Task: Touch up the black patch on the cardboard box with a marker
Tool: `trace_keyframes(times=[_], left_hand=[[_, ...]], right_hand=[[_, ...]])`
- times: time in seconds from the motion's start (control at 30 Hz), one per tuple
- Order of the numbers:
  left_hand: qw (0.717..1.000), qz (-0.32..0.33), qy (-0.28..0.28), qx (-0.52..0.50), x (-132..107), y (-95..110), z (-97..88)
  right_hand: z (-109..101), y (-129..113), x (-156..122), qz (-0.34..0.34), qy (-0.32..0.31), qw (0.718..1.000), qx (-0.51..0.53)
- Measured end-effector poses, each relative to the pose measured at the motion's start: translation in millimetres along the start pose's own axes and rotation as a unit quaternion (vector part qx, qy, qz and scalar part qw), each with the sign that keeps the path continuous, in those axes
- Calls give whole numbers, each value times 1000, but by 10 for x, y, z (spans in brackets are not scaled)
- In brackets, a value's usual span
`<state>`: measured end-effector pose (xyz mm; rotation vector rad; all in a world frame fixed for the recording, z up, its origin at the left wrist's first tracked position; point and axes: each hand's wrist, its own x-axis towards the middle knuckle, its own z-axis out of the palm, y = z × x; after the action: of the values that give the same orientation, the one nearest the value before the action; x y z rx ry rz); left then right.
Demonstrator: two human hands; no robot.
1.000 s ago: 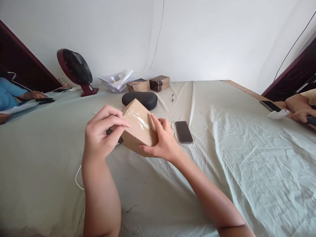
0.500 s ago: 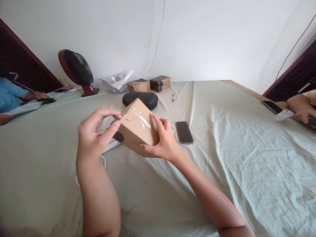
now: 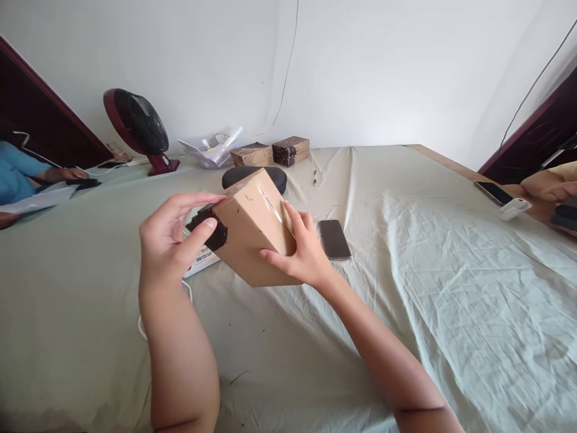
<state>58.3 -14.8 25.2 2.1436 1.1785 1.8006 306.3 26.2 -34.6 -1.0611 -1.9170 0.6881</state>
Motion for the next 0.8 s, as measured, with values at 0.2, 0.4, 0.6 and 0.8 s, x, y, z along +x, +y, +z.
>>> trace_keyframes(times=[0.2,0.4,0.6,0.8], left_hand=[[997,9,52,57,26,-160,10],[996,-26,80,17,25,-209,30],[997,-2,71,19,20,-254,-21],[995,-9,96,6,-17,-193,20]], right_hand=[[-165,19,27,47,14,994,100],[-237,-14,22,69,-1,978,196],[-204,-7,23,61,-29,975,213],[-152,-10,29,59,-40,970,232]])
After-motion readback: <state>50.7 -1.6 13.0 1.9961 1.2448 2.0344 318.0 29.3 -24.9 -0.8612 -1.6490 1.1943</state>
